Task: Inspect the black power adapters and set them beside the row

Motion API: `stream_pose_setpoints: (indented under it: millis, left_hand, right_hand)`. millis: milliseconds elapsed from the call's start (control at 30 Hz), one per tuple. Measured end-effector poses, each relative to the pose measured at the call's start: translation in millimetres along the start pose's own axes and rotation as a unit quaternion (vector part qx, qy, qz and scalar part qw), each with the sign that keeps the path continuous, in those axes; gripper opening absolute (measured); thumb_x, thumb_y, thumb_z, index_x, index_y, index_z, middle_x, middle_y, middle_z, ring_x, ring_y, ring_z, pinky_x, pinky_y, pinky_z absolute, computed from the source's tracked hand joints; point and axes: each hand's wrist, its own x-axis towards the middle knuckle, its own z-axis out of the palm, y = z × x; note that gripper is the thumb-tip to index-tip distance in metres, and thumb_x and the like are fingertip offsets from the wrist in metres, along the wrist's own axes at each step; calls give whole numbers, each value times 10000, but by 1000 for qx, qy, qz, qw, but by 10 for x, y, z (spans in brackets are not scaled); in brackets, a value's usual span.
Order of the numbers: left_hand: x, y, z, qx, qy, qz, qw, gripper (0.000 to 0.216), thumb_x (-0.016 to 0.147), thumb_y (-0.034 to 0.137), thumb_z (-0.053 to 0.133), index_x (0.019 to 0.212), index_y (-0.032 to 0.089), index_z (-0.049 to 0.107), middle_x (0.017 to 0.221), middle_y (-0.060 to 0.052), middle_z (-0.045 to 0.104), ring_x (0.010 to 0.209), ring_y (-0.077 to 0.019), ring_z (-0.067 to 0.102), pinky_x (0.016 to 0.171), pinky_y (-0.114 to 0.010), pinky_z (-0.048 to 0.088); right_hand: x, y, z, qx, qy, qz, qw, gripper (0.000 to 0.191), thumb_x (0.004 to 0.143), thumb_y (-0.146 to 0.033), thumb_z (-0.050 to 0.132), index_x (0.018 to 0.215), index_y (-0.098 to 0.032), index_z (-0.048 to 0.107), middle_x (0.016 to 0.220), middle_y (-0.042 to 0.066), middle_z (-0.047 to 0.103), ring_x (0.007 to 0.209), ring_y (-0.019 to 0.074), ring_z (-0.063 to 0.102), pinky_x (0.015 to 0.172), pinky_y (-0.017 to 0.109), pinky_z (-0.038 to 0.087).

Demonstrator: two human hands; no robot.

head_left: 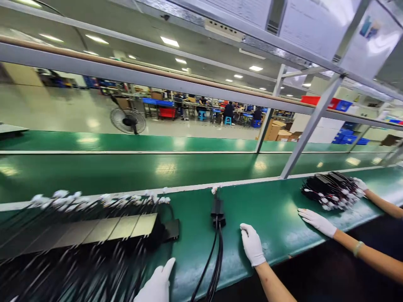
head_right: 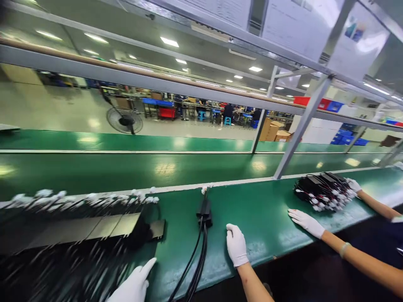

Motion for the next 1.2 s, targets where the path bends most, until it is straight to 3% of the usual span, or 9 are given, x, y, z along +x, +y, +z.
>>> stream_pose_setpoints:
  millis: [267,400,467,600,900,967,1033,1133,1200]
  left_hand:
    - [-10,86,16,112,-12,-18,994,588,843,48,258,1397,213,366,1298,-163,512,1035,-234,605,837,-355,471]
    - [-78,267,-160,118,70,11,990,481,884,167,306,1341,170,457,1169,-148,578,1005,-248,586,853,-373,459]
    - [-123,343,-184,86,92,35,991,454,886,229,336,1308,186,499,1146,-131,591,1017,-252,570,889,-385,441]
    - [-202,431,-94,-31,19,79,996,439,867,338,404,1265,218,543,1194,-124,591,1102,-270,540,957,-394,418]
    - [-138,554,-317,-297,-59,45,952,326,810,294,474,1062,182,649,975,-80,628,903,-198,567,878,-328,431]
    - [-87,620,-410,-402,-44,34,914,330,832,340,481,1065,166,637,1040,-94,611,973,-200,548,916,-335,404]
    - [-22,729,-490,-548,-51,33,834,373,848,417,488,1090,158,603,1056,-95,598,976,-188,551,899,-330,410]
    - [77,948,-576,-760,-146,48,632,446,840,519,494,1077,147,559,898,-61,596,807,-150,594,762,-296,457]
    - [119,1078,-596,-815,-214,76,532,416,803,502,567,1011,143,547,743,-13,558,639,-124,595,612,-253,467]
  right_hand:
    - [71,-298,100,5,-16,1,1000,453,826,-413,419,1110,-102,588,1097,164,661,976,252,644,879,399,513]
    - [271,-726,283,-18,-14,-51,998,645,799,-503,509,1300,-103,441,1314,176,507,1138,280,540,982,433,425]
    - [423,-959,377,-84,-43,-105,990,739,741,-511,593,1339,-114,413,1413,177,391,1270,311,401,1051,445,334]
    - [703,-1296,513,-285,-167,-193,924,784,631,-453,711,1317,-160,472,1419,176,381,1274,377,360,1014,472,338]
    - [934,-1396,504,-294,-219,-226,902,678,665,-456,703,1245,-150,531,1143,146,592,984,341,551,858,461,434]
    - [839,-1443,436,-229,-192,-238,924,679,690,-474,692,1261,-157,505,1178,145,563,1053,337,520,926,475,404]
    - [655,-1506,361,-93,-176,-240,950,699,700,-475,699,1293,-201,449,1262,125,504,1165,315,463,1008,468,359]
    - [286,-1586,284,138,-224,-208,942,739,712,-440,707,1337,-258,359,1378,102,389,1270,289,390,1066,445,328]
    - [67,-1603,268,230,-259,-188,919,762,707,-437,706,1352,-271,335,1404,97,354,1300,295,356,1088,441,305]
